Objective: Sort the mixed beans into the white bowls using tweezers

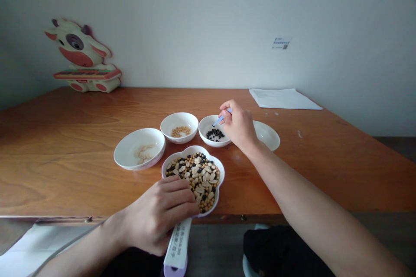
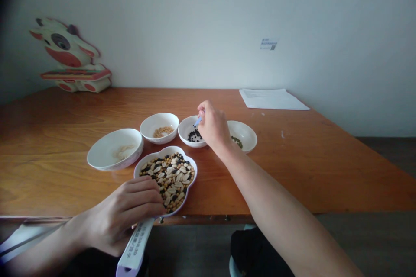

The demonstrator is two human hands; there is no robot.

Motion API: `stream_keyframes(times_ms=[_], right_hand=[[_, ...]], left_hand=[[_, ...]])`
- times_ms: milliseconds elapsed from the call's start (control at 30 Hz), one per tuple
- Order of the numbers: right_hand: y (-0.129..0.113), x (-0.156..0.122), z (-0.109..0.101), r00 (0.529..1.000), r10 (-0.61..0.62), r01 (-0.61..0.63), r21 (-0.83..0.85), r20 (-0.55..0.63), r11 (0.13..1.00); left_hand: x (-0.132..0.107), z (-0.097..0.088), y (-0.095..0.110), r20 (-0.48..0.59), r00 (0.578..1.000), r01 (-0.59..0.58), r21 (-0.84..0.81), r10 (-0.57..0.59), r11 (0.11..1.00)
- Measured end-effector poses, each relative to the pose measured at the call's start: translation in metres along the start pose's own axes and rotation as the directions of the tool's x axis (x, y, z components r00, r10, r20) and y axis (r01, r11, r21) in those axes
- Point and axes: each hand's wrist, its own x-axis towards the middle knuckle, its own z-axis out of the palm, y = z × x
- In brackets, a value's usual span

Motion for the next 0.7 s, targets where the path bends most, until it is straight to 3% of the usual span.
stream_keyframes(times_ms=[700], right_hand=[[-0.0042, -0.0008, 0.0011, 1.000, 0.016, -0.016, 0.022, -0.017, 1.000]], left_hand=[[-0.0015, -0.0001, 0.0009, 0.000, 1.000, 0.000, -0.018, 0.000, 1.000]])
